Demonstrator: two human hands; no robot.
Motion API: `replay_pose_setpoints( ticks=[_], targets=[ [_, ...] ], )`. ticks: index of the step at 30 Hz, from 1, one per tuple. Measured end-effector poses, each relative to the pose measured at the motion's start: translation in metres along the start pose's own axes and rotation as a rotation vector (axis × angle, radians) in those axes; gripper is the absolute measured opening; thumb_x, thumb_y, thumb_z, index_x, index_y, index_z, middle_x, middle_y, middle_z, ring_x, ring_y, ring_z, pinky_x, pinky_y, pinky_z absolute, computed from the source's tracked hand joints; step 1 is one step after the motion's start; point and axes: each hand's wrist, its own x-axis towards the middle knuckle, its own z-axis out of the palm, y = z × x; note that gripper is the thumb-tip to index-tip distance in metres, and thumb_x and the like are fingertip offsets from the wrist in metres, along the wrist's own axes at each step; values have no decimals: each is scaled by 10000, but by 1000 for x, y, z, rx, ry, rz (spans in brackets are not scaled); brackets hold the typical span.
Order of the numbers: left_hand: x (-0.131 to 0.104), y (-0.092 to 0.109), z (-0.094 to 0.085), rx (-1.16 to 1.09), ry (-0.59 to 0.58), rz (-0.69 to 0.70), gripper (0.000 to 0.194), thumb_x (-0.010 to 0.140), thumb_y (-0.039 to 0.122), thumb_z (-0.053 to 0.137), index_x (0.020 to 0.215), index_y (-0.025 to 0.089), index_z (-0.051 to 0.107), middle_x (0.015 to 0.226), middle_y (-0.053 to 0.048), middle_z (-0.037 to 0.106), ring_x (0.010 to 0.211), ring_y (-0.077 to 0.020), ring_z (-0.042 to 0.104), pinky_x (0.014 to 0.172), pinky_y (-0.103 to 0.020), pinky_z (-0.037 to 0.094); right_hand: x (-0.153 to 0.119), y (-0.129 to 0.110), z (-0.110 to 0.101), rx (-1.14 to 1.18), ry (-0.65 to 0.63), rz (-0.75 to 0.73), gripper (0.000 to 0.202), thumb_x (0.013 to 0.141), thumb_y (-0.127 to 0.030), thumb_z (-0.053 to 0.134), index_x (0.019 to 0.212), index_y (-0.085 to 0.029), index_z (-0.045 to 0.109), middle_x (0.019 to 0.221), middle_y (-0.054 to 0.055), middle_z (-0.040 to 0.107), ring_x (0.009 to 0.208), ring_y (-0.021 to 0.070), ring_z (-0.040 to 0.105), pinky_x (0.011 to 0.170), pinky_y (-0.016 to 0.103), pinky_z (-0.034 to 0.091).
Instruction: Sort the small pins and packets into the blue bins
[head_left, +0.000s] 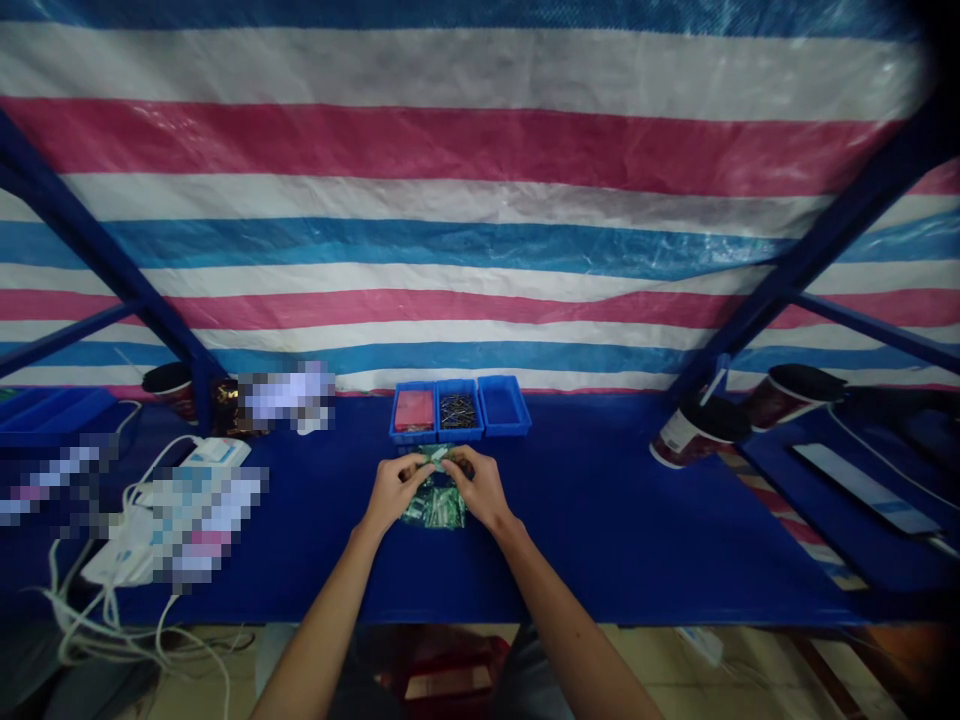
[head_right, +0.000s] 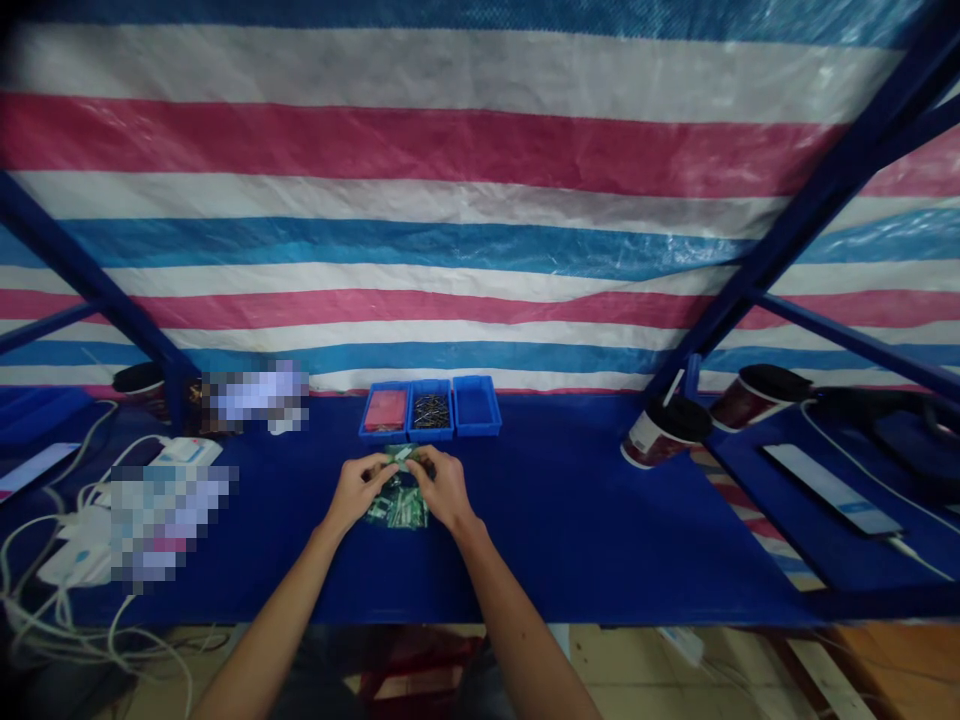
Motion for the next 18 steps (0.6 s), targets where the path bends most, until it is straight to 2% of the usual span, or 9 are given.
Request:
replay_pose_setpoints(
  ticks=[4, 12, 18],
  targets=[
    [0, -1, 1, -4, 6, -3, 360, 843, 476, 660, 794, 125, 726, 468, 60, 435, 464, -90, 375, 516, -217, 318, 0, 0, -1, -51, 6, -24, 212, 918, -412, 601, 871, -228, 695, 755, 17, 707, 682, 184, 589, 737, 301, 431],
    [0, -5, 1, -11, 4, -3, 348, 851, 459, 655, 798, 121, 721, 487, 61, 419, 481, -86, 354, 527, -217, 308, 1, 0, -1, -80, 8, -30, 164, 913, -362, 621, 872, -223, 699, 797, 28, 710, 751, 200, 605, 750, 310, 408],
    [0, 0, 0, -44, -22, -24, 341, 809, 459, 703, 800, 118, 710, 502, 72, 366, 486, -78, 302, 509, -217, 264, 1, 1, -1, -63, 6, -29, 165, 920, -360, 622, 864, -225, 699, 815, 27, 719, 762, 199, 618, 764, 315, 402]
  ],
)
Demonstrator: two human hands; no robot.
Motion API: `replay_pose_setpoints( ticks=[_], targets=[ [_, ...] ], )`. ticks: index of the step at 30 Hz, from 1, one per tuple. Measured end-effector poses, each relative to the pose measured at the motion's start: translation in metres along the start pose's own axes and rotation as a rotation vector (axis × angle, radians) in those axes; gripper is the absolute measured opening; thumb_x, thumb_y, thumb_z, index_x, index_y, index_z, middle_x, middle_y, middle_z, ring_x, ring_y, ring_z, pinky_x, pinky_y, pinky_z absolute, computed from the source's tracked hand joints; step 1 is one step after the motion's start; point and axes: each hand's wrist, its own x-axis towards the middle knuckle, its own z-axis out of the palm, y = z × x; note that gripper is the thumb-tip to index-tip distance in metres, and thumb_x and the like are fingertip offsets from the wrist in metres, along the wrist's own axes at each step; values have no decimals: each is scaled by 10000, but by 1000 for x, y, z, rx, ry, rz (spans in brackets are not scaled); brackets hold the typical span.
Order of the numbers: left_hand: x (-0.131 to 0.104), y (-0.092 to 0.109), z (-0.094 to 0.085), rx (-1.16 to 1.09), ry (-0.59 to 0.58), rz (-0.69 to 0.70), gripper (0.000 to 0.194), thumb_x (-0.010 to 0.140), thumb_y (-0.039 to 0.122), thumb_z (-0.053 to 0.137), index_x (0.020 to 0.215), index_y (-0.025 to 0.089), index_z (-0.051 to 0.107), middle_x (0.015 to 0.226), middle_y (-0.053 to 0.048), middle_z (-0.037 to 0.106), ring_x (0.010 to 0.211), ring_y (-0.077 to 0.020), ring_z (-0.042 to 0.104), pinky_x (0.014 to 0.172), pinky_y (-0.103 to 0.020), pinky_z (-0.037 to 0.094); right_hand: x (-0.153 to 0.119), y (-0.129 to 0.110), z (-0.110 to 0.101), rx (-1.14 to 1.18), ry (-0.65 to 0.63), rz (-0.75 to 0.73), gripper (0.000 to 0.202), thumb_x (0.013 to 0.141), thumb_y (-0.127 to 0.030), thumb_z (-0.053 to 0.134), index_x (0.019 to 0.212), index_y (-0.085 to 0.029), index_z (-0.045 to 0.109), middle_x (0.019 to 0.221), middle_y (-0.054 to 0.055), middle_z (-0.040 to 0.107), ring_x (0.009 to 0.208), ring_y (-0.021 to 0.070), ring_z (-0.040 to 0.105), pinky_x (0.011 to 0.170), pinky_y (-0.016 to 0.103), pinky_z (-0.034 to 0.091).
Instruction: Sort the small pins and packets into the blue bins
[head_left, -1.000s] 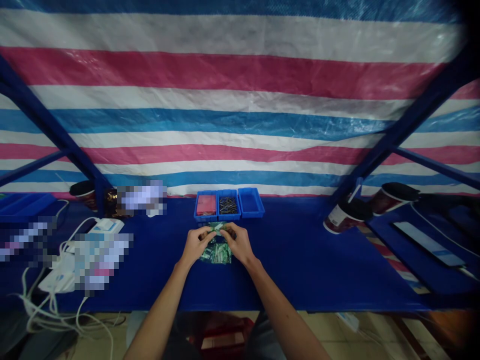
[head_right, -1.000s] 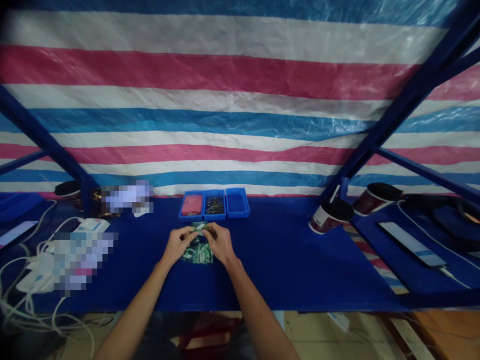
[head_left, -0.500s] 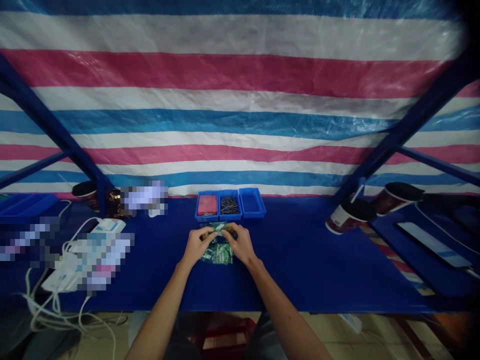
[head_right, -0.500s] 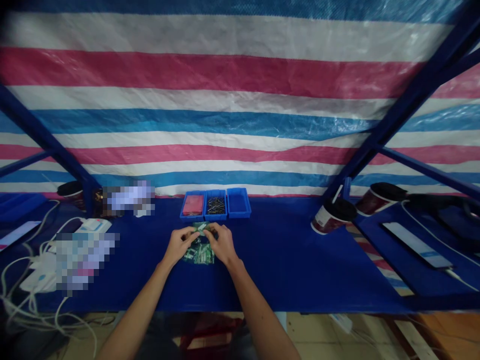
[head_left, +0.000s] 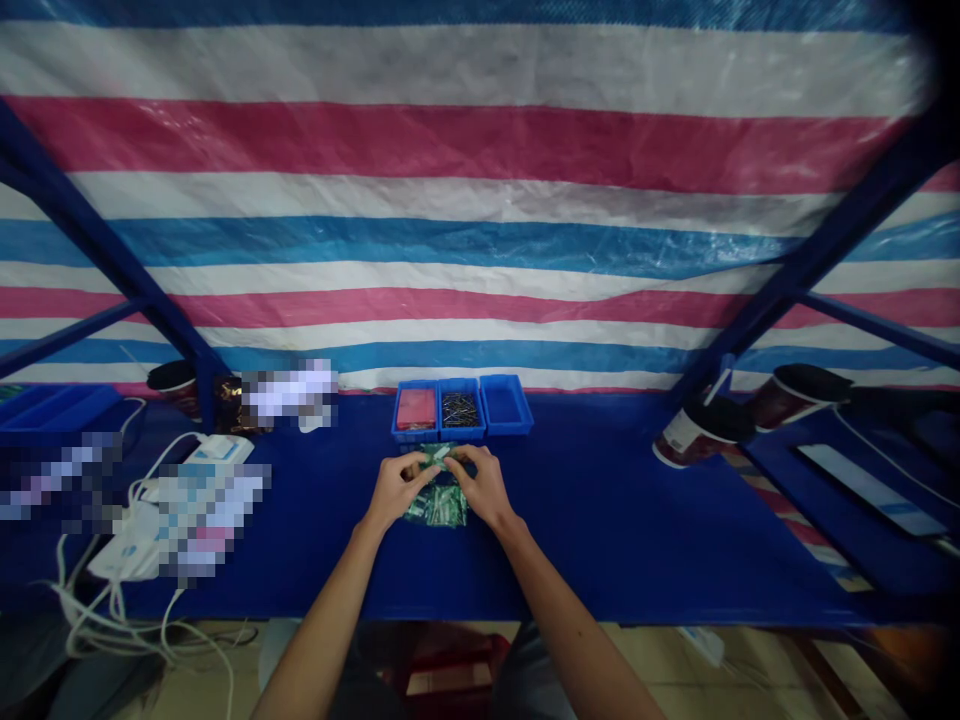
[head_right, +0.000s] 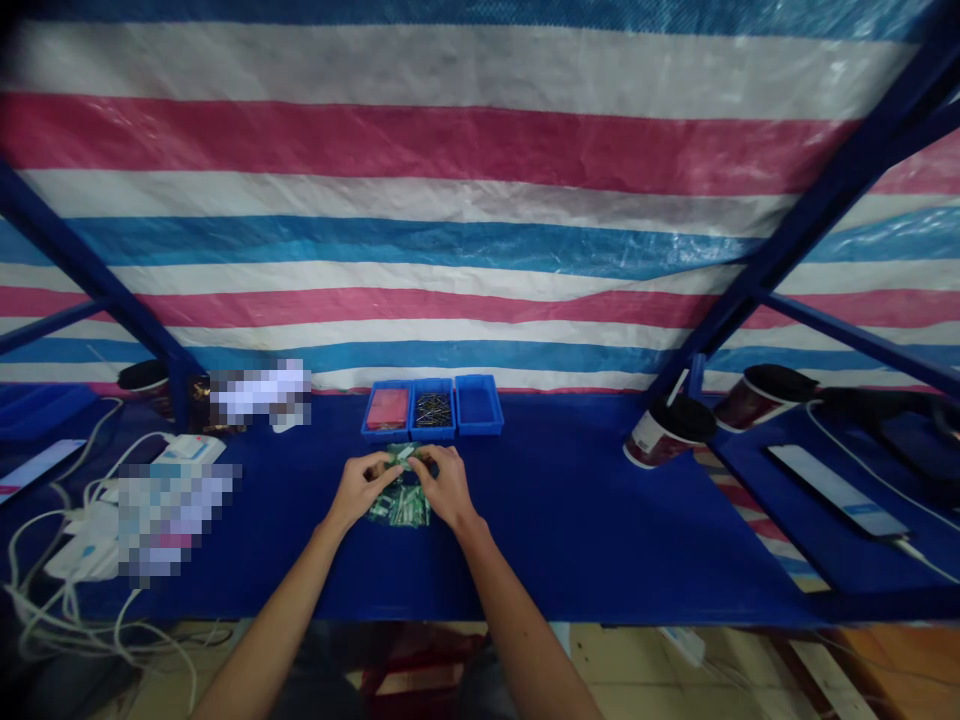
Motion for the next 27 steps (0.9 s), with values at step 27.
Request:
replay_pose_setpoints(
  ticks=[27],
  targets=[
    [1, -2, -2, 88, -49, 38, 423, 865, 448, 650, 591, 127, 614, 462, 52, 431, 466, -77, 351, 511, -223, 267, 0, 2, 2, 84, -22, 40, 165, 852, -358, 714, 934, -218, 742, 884, 37, 762, 801, 212, 673, 818, 322, 429]
  ],
)
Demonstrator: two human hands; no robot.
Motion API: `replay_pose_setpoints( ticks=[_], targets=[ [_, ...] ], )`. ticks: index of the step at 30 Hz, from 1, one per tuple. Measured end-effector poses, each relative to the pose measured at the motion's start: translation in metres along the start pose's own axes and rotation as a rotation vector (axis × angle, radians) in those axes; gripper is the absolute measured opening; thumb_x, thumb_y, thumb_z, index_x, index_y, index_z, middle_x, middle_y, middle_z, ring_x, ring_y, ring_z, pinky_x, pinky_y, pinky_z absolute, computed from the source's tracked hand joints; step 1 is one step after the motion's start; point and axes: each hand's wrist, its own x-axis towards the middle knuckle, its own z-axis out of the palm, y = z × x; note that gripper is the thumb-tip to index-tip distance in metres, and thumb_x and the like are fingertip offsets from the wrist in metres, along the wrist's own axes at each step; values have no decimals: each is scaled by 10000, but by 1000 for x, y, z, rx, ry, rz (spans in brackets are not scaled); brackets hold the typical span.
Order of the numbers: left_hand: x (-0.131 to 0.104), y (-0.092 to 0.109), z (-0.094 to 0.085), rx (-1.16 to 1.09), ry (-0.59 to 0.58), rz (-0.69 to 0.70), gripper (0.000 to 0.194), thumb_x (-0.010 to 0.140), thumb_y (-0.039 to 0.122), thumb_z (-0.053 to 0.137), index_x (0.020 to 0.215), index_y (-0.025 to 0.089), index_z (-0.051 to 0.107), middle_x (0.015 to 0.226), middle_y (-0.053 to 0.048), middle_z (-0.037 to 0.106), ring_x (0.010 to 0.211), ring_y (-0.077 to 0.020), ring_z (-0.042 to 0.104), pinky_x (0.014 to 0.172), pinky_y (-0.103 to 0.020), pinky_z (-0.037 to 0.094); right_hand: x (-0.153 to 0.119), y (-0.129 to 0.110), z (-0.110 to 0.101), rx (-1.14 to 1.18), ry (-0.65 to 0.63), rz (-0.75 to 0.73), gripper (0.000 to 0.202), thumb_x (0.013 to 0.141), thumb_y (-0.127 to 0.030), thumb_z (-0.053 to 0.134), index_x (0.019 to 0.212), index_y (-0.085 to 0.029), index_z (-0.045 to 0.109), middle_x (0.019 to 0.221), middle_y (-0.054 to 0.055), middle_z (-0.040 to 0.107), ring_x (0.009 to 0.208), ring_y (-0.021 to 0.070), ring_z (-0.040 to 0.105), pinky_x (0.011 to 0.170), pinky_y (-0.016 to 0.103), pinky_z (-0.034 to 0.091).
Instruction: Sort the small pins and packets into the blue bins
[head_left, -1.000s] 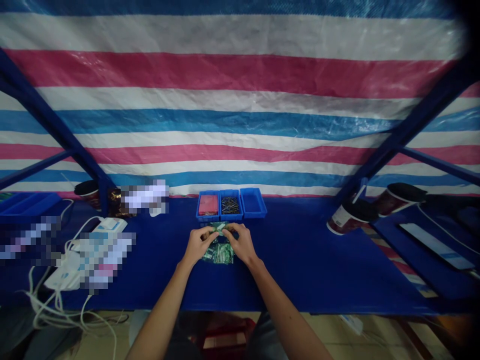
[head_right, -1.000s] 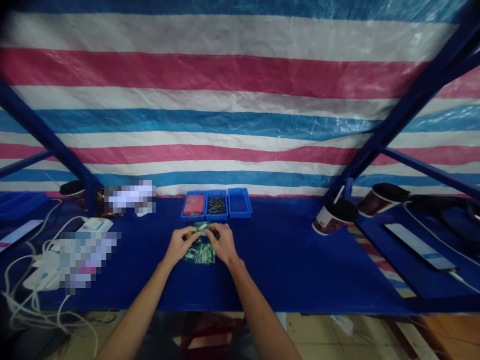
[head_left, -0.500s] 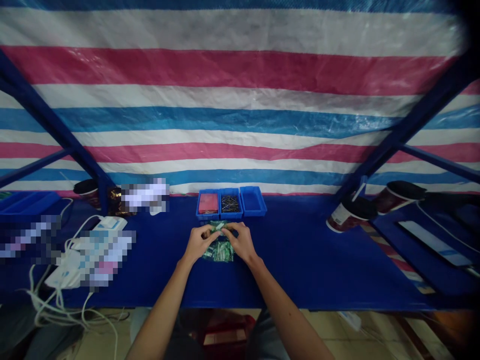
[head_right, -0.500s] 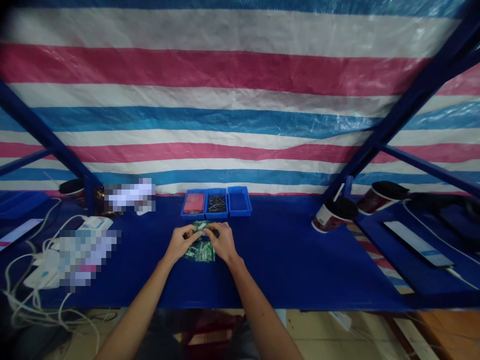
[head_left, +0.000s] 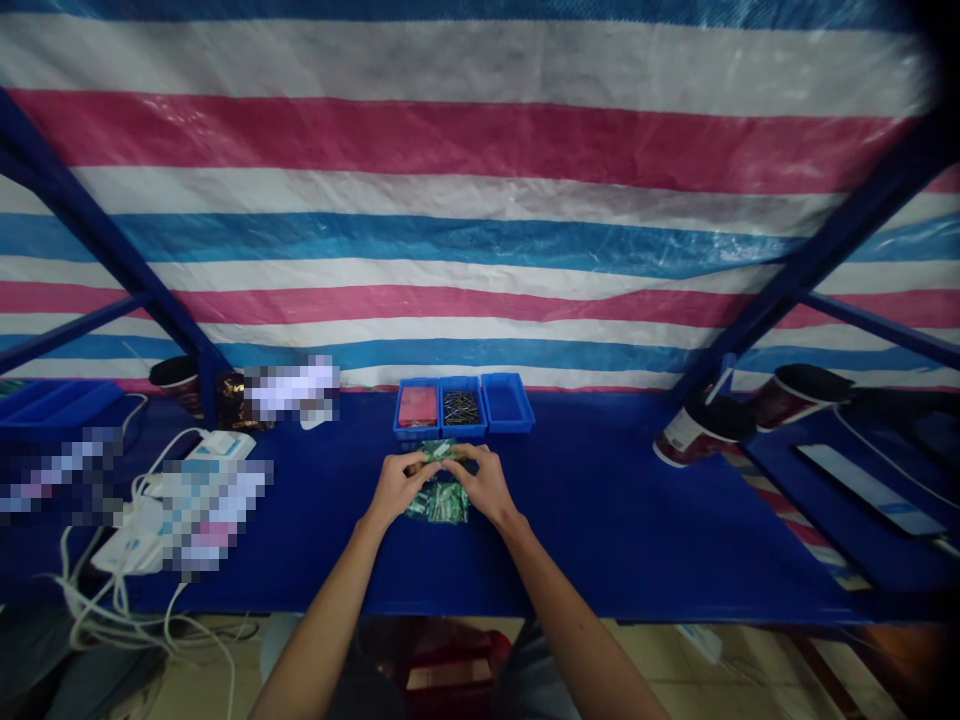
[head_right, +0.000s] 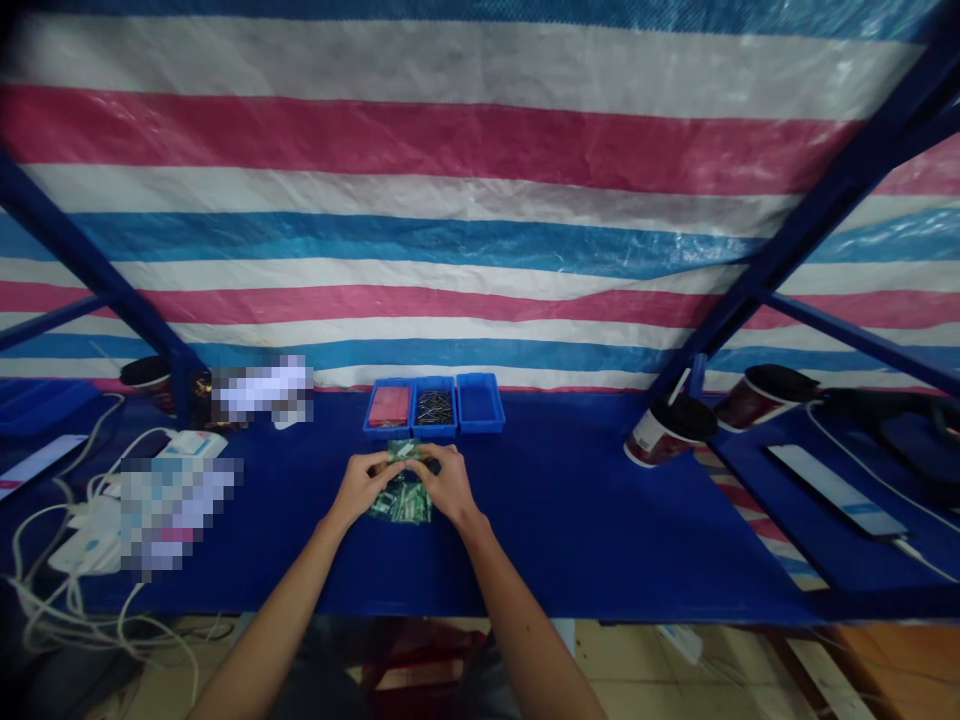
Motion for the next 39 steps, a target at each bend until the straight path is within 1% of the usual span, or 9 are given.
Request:
replay_pose_setpoints(
  ticks=[5, 8, 12, 15, 18, 23, 32, 36, 39],
  targets=[
    [0, 1, -1, -2, -5, 6, 393, 874, 434, 639, 631, 126, 651, 458, 44, 473, 460, -86, 396, 515, -219, 293, 0, -2, 1, 23, -44, 13, 143, 869, -339, 688, 835, -209, 735, 798, 13, 745, 720, 179, 655, 844, 321, 431],
    [1, 2, -2, 5, 9, 6, 373, 892, 431, 615, 690, 124, 677, 456, 43, 480, 459, -93, 408, 516, -221, 303, 0, -1, 3, 42, -85, 15, 148, 857, -344, 700, 843, -200, 732, 781, 12, 734, 708, 172, 647, 776, 291, 450],
    [1, 3, -1, 25, 38, 32, 453, 887, 438, 617, 553, 134, 594, 444, 40, 448, 455, -89, 386, 508, -226, 282, 0, 3, 5, 99, -133, 31, 220, 849, -381, 706, 959, -192, 730, 797, 11, 727, 683, 160, 629, 651, 248, 449],
    [1, 1, 0, 20, 46, 24, 449, 877, 442, 630, 552, 134, 606, 440, 42, 437, 450, -86, 374, 501, -227, 277, 0, 4, 6, 82, -151, 32, 216, 863, -393, 690, 912, -188, 740, 732, -1, 703, 634, 148, 599, 612, 240, 435],
    [1, -1, 0, -12, 53, 6, 361, 858, 444, 657, 696, 124, 699, 456, 48, 462, 449, -89, 393, 505, -225, 298, 0, 3, 5, 48, -98, 3, 181, 867, -361, 691, 829, -193, 747, 719, 6, 695, 655, 155, 604, 648, 252, 449],
    [1, 0, 1, -90, 48, -37, 389, 796, 439, 732, 1062, 155, 725, 508, 75, 472, 461, -86, 409, 516, -211, 320, 1, -2, 0, 140, 17, -82, 155, 872, -221, 653, 970, -236, 772, 987, 55, 727, 927, 203, 654, 786, 285, 496],
    [2, -2, 0, -171, 15, -59, 557, 699, 457, 808, 1139, 139, 683, 501, 89, 476, 460, -78, 369, 502, -200, 286, 1, -3, -2, 214, 130, -88, 239, 863, -159, 580, 944, -238, 791, 1029, 69, 728, 948, 209, 677, 820, 321, 526],
    [1, 4, -3, -217, -10, -34, 551, 817, 521, 677, 1203, 130, 639, 512, 65, 514, 469, -104, 451, 529, -213, 323, 1, -2, -2, 217, 130, -79, 221, 879, -192, 586, 934, -242, 795, 1041, 68, 731, 945, 211, 684, 806, 321, 538],
    [0, 9, -3, -218, 25, -33, 459, 921, 524, 524, 1143, 136, 628, 502, 50, 532, 478, -118, 484, 556, -223, 348, 0, -3, -3, 222, 133, -76, 232, 890, -190, 582, 948, -257, 796, 1060, 61, 729, 950, 211, 686, 800, 318, 542]
  ],
)
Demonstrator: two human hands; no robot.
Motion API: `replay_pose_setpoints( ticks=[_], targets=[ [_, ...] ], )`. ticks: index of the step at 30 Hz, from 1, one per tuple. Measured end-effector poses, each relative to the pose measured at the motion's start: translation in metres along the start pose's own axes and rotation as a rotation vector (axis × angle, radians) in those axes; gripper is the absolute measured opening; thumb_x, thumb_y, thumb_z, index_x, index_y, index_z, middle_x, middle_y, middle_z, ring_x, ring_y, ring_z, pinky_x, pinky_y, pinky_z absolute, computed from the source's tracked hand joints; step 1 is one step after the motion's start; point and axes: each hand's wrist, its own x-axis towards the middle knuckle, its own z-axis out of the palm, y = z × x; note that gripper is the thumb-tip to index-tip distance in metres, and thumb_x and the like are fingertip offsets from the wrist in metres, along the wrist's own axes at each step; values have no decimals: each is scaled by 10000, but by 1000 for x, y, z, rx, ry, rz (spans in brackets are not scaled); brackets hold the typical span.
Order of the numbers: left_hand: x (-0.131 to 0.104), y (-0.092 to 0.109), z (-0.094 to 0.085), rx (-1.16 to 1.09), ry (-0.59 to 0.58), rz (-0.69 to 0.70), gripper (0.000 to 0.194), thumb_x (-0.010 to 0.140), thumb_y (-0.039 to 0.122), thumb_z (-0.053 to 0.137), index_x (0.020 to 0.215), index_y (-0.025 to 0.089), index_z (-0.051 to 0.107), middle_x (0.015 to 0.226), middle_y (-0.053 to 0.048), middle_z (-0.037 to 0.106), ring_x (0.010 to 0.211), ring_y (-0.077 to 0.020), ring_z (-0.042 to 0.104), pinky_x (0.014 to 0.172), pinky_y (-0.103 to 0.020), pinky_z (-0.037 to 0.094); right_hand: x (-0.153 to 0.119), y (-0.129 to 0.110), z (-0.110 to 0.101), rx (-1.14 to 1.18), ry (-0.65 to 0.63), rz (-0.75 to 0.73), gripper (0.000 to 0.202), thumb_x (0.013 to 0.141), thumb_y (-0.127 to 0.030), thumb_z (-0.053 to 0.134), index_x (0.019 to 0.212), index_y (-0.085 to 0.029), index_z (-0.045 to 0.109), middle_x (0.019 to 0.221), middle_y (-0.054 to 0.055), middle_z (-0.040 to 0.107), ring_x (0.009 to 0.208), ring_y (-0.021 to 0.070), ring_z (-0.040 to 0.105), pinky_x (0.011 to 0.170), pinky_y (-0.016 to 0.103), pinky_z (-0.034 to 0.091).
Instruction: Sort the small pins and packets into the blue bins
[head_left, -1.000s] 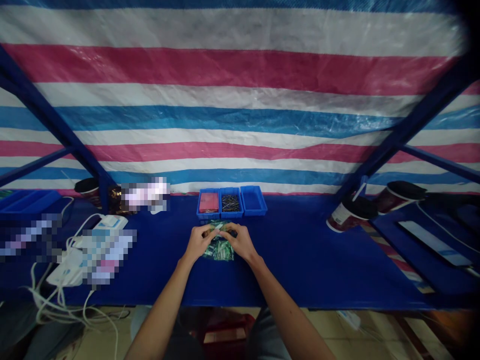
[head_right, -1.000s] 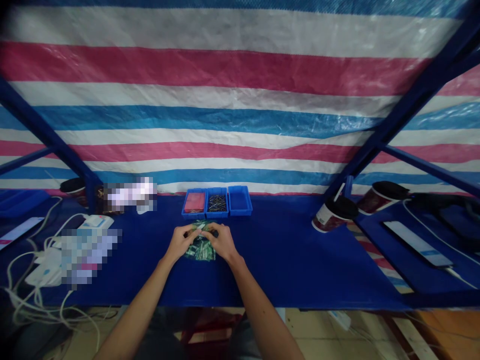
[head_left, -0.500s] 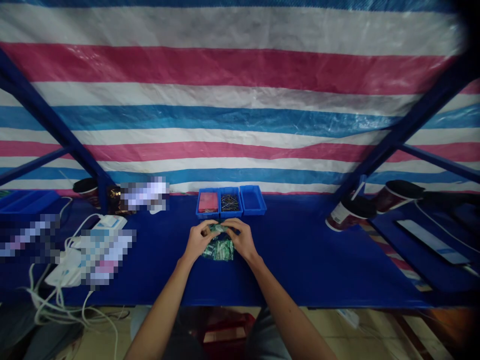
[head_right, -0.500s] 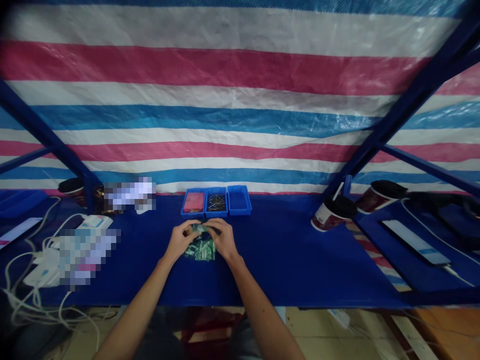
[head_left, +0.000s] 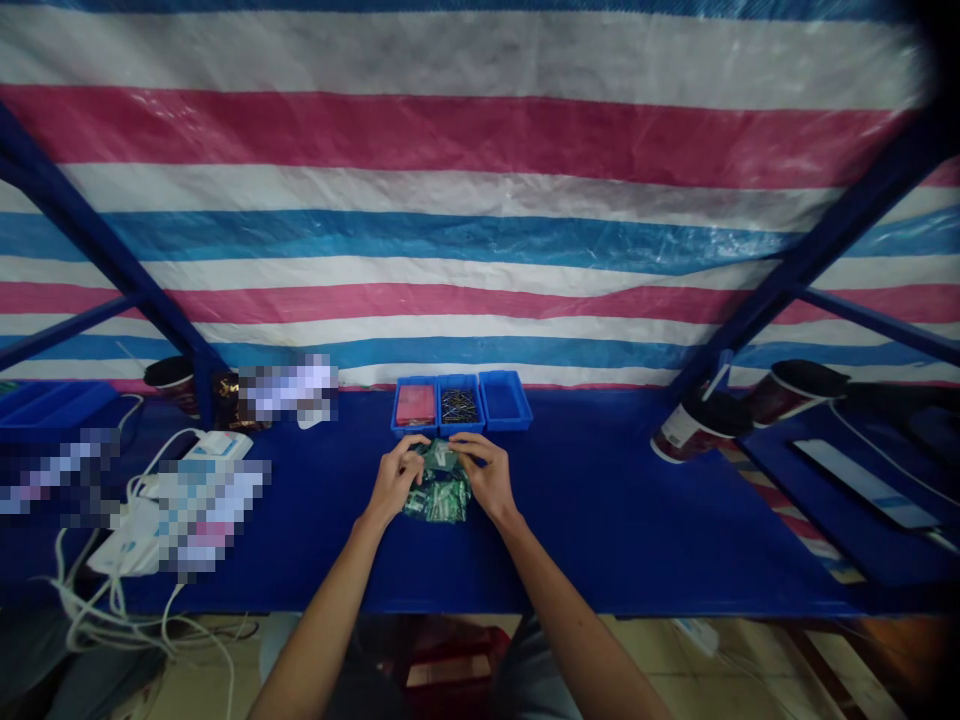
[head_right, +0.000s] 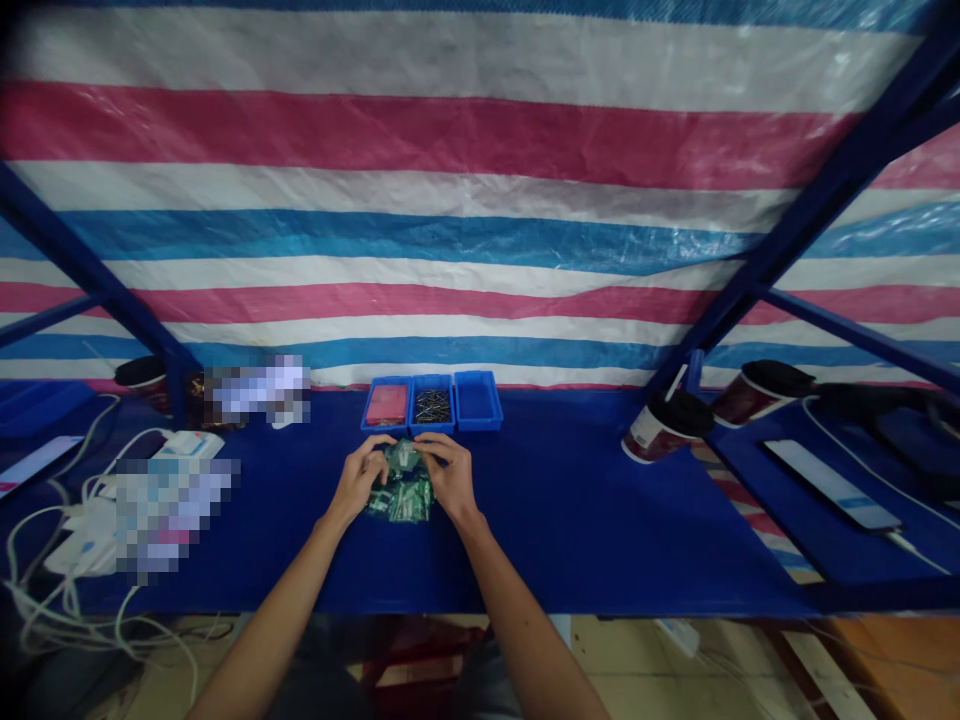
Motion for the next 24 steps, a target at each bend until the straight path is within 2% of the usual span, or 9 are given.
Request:
replay_pose_setpoints(
  ticks=[3, 6, 8, 10, 13, 16, 18, 21, 24],
  targets=[
    [0, 2, 2, 38, 10, -14, 392, 925, 516, 521, 962, 144, 638, 492, 50, 526, 464, -109, 470, 548, -222, 344, -1, -1, 0, 12, -8, -15, 232, 901, -194, 589, 962, -277, 796, 1067, 50, 733, 960, 213, 685, 843, 336, 540],
    [0, 1, 2, 99, -64, -22, 398, 917, 507, 539, 771, 146, 622, 498, 38, 532, 470, -101, 468, 540, -219, 343, -1, -3, 0, -17, -34, -40, 210, 908, -216, 609, 965, -294, 796, 1072, 43, 737, 978, 219, 669, 865, 356, 532],
    [-1, -1, 2, 137, -86, -14, 395, 909, 490, 560, 719, 147, 613, 493, 38, 538, 465, -95, 459, 529, -215, 334, 0, -5, 0, -64, -61, -50, 202, 914, -228, 612, 954, -301, 797, 1088, 40, 736, 981, 226, 653, 866, 373, 526],
    [-1, -2, 2, 158, -57, -4, 374, 889, 474, 594, 704, 149, 608, 474, 47, 533, 445, -89, 442, 514, -211, 323, 1, -6, 0, -97, -77, -46, 204, 923, -237, 603, 965, -299, 794, 1104, 44, 734, 980, 233, 641, 876, 390, 517],
    [-1, -2, 2, 159, -15, -1, 349, 872, 454, 621, 697, 153, 598, 457, 56, 522, 431, -86, 433, 505, -207, 318, 1, -6, 0, -78, -76, 4, 274, 930, -252, 587, 1162, -286, 729, 1114, 55, 731, 978, 230, 638, 875, 378, 514],
    [-1, -1, 2, 151, 0, 3, 338, 875, 441, 622, 694, 157, 591, 457, 56, 518, 436, -88, 437, 513, -208, 329, 0, -3, 1, -35, -71, 84, 381, 945, -299, 560, 1317, -256, 627, 1041, 47, 738, 900, 205, 653, 827, 333, 516],
    [-1, -1, 1, 149, 14, 14, 343, 878, 439, 618, 681, 160, 584, 461, 53, 520, 444, -92, 445, 525, -211, 343, -1, -1, 1, -22, -81, 124, 362, 940, -350, 570, 1266, -224, 662, 976, 46, 740, 848, 198, 656, 806, 319, 513],
    [-1, -2, 1, 146, 30, 28, 358, 883, 446, 612, 669, 160, 585, 474, 48, 525, 456, -95, 453, 533, -214, 349, -2, 2, 2, -30, -103, 148, 306, 864, -400, 671, 1072, -187, 745, 914, 57, 737, 815, 204, 646, 773, 308, 510],
    [-2, -3, 1, 139, 33, 28, 352, 871, 458, 629, 696, 153, 615, 472, 50, 517, 451, -93, 442, 523, -215, 340, -2, 5, 3, -70, -119, 133, 245, 818, -405, 719, 900, -178, 760, 810, 42, 710, 744, 185, 612, 719, 288, 493]
  ],
)
